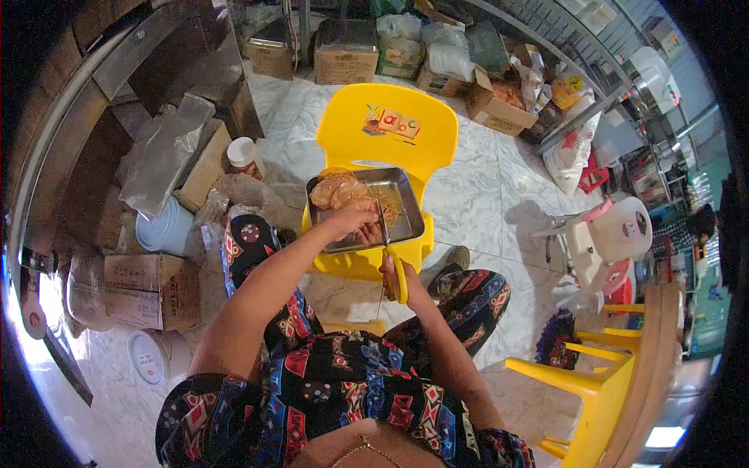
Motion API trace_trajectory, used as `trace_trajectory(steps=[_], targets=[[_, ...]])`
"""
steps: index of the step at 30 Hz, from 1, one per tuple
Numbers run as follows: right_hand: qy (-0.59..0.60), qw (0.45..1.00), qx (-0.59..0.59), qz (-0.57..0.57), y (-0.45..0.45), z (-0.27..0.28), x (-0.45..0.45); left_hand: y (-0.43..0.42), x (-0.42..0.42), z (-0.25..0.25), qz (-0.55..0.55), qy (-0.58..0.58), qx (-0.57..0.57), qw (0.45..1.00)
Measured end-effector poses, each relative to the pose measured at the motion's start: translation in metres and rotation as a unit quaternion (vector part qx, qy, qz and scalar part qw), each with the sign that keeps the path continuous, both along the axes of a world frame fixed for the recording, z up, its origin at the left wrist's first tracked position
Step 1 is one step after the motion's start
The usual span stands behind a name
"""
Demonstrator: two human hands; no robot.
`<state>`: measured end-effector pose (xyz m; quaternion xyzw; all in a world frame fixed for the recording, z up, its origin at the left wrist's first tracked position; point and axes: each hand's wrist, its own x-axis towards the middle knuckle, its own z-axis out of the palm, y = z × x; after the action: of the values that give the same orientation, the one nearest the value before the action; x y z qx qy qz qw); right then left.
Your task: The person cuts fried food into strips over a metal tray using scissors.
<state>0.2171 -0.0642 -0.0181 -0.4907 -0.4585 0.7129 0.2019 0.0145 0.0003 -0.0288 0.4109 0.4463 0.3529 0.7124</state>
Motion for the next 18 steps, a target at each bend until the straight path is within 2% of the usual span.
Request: trace_trajectory(steps=[10, 12, 14, 16, 18], targets=[[-0.069, 0.997, 0.014, 0.003, 0.0, 0.024, 0.0, -0.002, 0.003, 0.006, 0.032, -0.01, -0.02, 0.999], [-0.033, 0.999, 0.001, -0.018, 0.002, 0.01, 0.0, -0.002, 0.002, 0.004, 0.037, 0.0, -0.015, 0.999], [0.007, 0.999, -0.006, -0.046, 0.004, 0.003, 0.002, -0.002, 0.002, 0.001, 0.058, 0.102, 0.049, 0.992], [-0.04, 0.998, -0.009, -0.044, 0.007, 0.004, 0.004, -0.002, 0.003, -0.008, 0.059, 0.138, 0.059, 0.987], [-0.008, 0.998, -0.011, -0.061, 0.007, -0.001, 0.005, -0.001, 0.005, -0.011, 0.073, 0.209, 0.087, 0.971]])
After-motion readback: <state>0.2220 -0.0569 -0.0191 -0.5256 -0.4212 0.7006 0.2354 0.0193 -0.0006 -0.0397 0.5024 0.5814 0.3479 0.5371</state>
